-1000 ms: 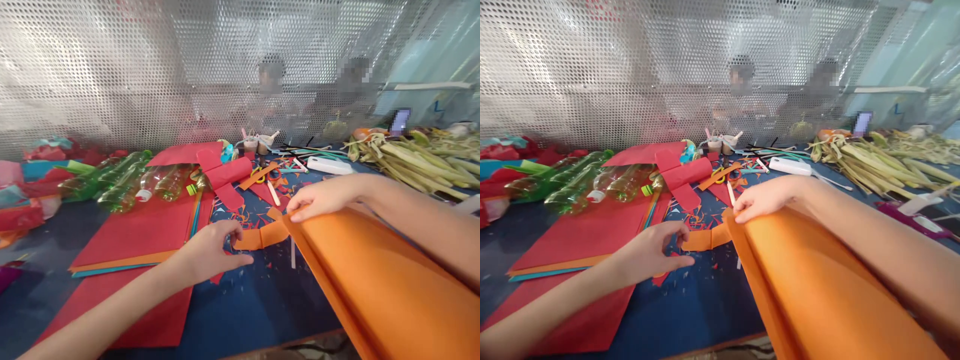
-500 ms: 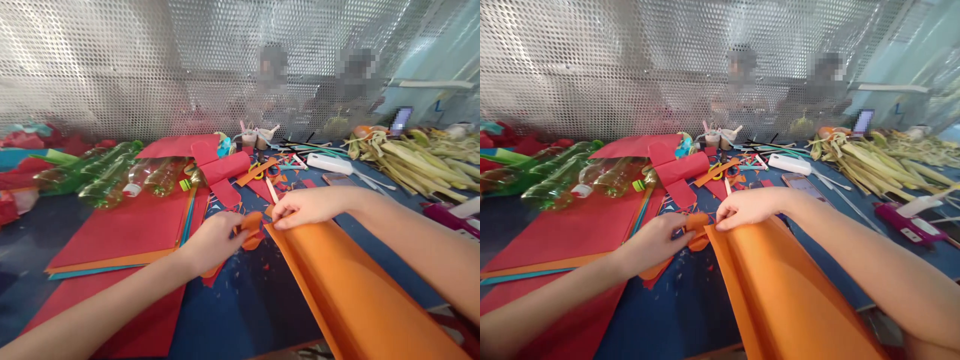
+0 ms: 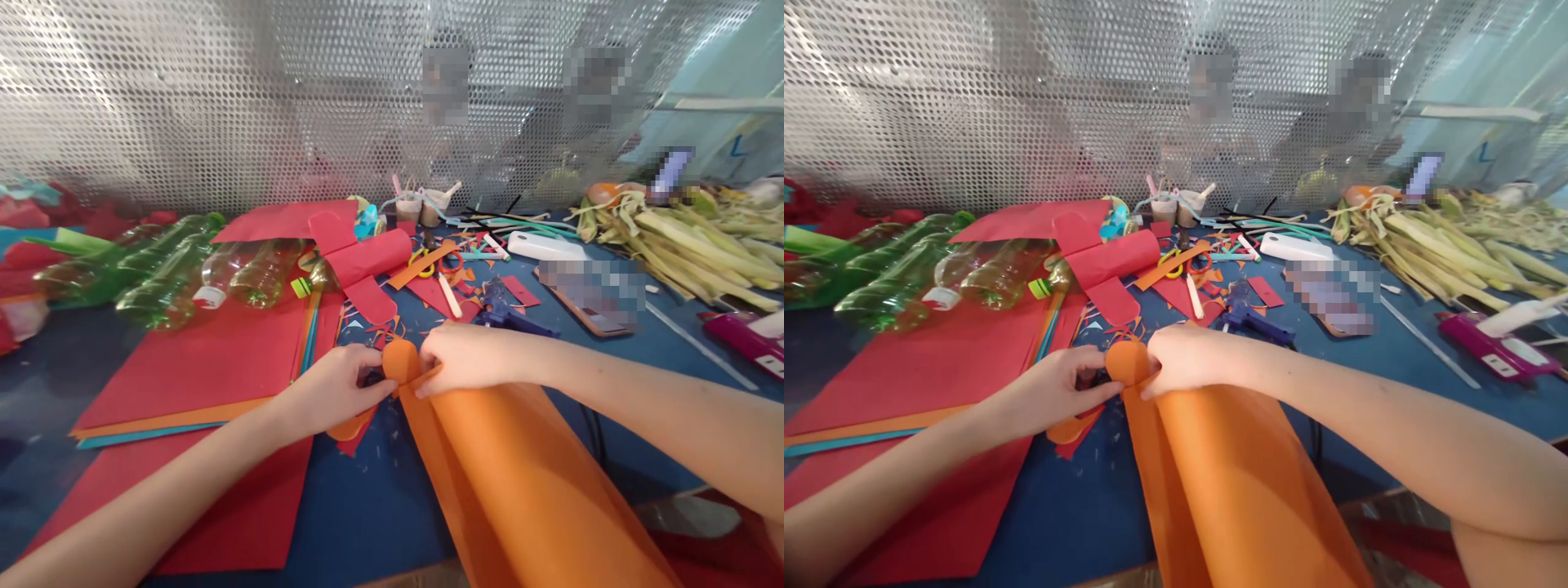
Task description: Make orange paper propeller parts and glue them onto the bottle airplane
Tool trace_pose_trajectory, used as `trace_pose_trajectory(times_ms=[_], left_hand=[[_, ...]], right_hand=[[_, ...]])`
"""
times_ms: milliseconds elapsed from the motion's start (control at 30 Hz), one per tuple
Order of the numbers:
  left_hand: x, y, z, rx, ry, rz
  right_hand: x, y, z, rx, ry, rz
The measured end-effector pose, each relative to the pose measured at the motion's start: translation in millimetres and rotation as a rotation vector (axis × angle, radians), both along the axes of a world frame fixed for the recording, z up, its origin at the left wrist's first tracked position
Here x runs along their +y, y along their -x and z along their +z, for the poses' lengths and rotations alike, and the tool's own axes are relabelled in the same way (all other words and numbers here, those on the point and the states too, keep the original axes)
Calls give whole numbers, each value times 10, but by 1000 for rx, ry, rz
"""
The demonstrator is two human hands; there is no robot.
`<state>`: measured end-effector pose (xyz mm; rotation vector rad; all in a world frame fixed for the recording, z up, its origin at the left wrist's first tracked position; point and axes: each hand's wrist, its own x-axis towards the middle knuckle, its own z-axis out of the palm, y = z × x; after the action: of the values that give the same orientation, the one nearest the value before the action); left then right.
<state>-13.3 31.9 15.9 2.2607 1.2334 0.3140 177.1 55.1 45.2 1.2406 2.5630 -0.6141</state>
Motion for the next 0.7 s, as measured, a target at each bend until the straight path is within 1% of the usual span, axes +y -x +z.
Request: trace_pose_trajectory(times_ms=[133, 233, 333, 433, 600, 700], left_hand=[[-10, 12, -7, 5, -31, 0], [-17, -5, -25, -29, -22, 6], [-28, -31, -33, -74, -14, 17], [-44, -50, -38, -64, -33, 43], [-69, -54, -64, -22, -70, 80], [-77, -54, -78, -14, -61, 80]], right_hand=[[3, 0, -31, 20, 1, -33], [8, 15, -40, 6, 4, -39], [6, 33, -27, -1, 11, -44], [6, 26, -1, -20, 9, -56], [23, -80, 25, -17, 106, -84], [26, -146, 13, 7, 131, -114]])
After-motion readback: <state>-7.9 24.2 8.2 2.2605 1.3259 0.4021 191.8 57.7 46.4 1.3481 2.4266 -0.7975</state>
